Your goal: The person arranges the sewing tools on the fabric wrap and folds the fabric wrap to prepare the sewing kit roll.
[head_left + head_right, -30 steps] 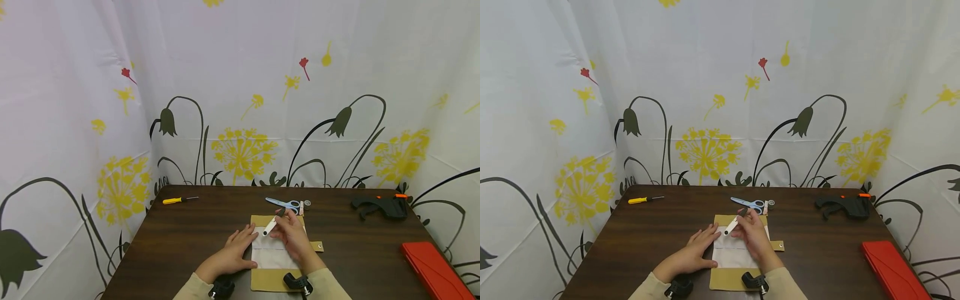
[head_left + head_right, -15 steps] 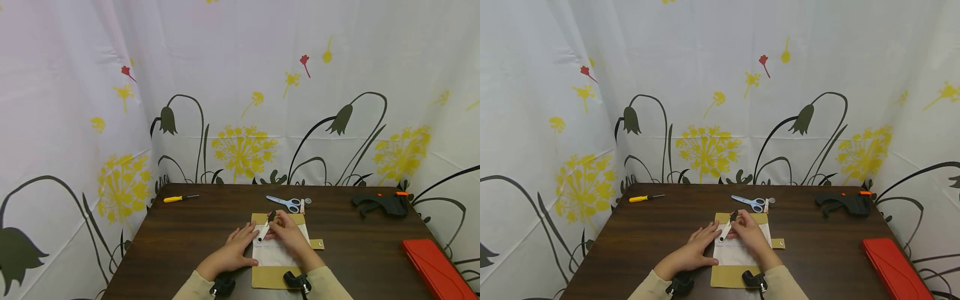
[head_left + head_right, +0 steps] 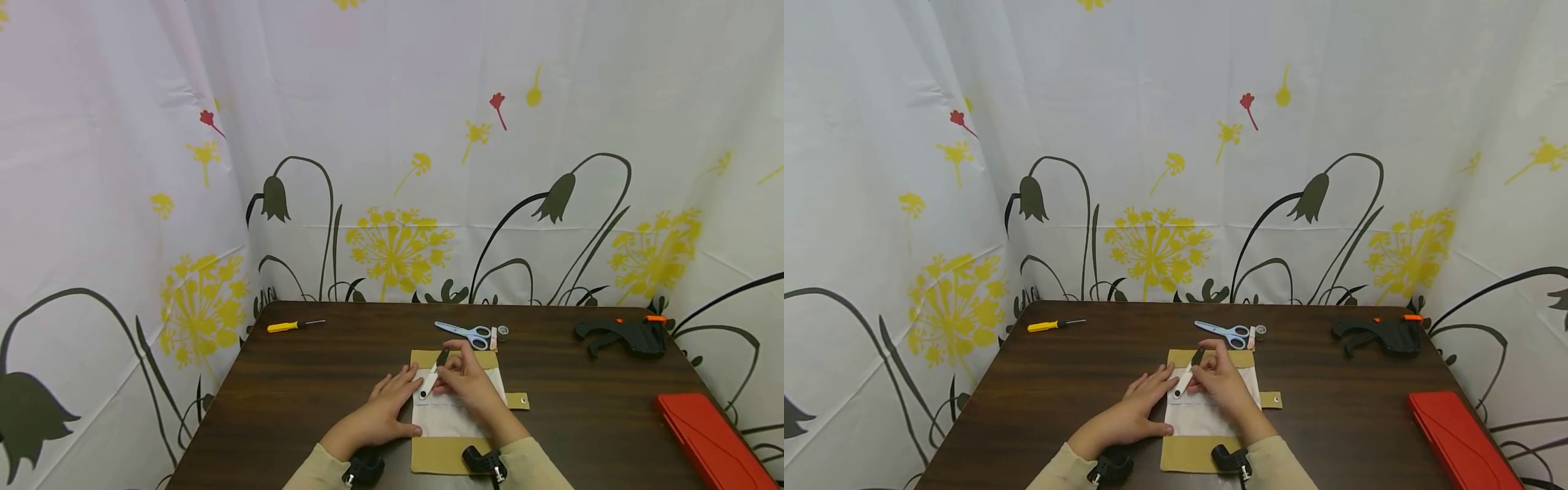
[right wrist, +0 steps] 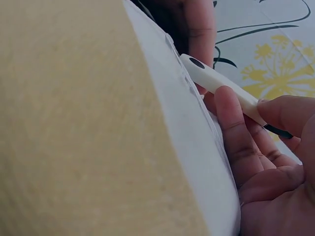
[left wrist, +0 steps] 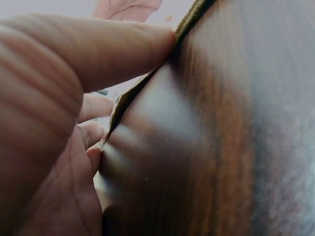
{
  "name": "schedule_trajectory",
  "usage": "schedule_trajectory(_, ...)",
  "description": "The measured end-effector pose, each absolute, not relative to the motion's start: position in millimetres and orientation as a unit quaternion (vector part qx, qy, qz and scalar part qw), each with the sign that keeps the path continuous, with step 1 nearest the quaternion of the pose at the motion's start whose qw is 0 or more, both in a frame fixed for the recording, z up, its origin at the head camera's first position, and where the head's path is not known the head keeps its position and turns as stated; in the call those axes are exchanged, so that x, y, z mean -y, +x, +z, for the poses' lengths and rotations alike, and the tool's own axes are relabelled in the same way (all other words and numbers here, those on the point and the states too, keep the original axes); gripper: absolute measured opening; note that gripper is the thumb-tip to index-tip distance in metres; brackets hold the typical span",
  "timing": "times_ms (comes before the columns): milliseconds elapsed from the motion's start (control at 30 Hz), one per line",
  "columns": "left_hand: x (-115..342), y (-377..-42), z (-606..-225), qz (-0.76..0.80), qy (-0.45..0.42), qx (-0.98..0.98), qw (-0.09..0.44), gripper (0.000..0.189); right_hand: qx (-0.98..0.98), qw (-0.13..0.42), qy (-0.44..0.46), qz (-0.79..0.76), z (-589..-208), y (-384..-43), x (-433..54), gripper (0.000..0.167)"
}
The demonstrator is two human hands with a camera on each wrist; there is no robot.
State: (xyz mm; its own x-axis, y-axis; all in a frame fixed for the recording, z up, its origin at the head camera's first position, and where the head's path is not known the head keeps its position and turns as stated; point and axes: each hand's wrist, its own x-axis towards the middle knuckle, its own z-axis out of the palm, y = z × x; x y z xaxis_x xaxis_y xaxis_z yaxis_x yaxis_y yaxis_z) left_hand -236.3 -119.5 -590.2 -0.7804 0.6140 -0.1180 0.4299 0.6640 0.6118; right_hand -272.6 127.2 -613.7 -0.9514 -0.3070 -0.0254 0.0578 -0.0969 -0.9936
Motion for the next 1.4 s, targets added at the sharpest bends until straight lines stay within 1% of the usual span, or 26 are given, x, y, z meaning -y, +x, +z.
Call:
schedule_trajectory(333, 118.5, -234.7, -591.3, 0.289, 0.291, -0.898, 0.161, 0.093, -0.67, 0.14, -0.092, -0.723, -611.8, -269.7, -129.2, 0.059)
schedule_trajectory(700, 118.5, -233.9, -588.9, 0.3, 0.289, -0.893, 0.172, 0.095, -0.676, 0.118, -0.045, -0.726, -616.2, -270.9, -126.2, 0.057)
schedule_trajectory(900, 117.7, -234.2, -591.1, 0.337, 0.279, -0.884, 0.164, 0.092, -0.68, 0.13, -0.053, -0.72, -615.4, -270.3, -127.0, 0.056)
schedule_trajectory(1033, 116.2, -233.8, -590.8, 0.334, 0.279, -0.886, 0.16, 0.074, -0.678, 0.132, -0.053, -0.721, -616.4, -270.6, -127.0, 0.056)
schedule_trajectory(1100, 115.0, -233.1, -590.6, 0.335, 0.279, -0.887, 0.153, 0.057, -0.677, 0.126, -0.046, -0.724, -616.8, -271.0, -126.6, 0.056)
schedule_trajectory(1133, 114.2, -232.8, -590.4, 0.336, 0.279, -0.888, 0.145, 0.052, -0.676, 0.123, -0.043, -0.725, -616.9, -271.1, -126.3, 0.056)
schedule_trajectory(1200, 112.1, -232.0, -590.7, 0.336, 0.275, -0.892, 0.128, 0.034, -0.676, 0.116, -0.037, -0.727, -617.1, -271.4, -126.0, 0.055)
schedule_trajectory(1267, 109.6, -231.6, -591.6, 0.336, 0.271, -0.896, 0.099, 0.02, -0.675, 0.113, -0.031, -0.729, -617.1, -272.0, -125.9, 0.055)
schedule_trajectory(1367, 105.6, -231.4, -592.6, 0.338, 0.253, -0.904, 0.072, 0.012, -0.672, 0.113, -0.028, -0.732, -617.1, -273.1, -126.2, 0.056)
schedule_trajectory(1400, 104.5, -231.5, -592.7, 0.34, 0.247, -0.905, 0.065, 0.013, -0.67, 0.114, -0.025, -0.733, -617.0, -273.6, -126.3, 0.056)
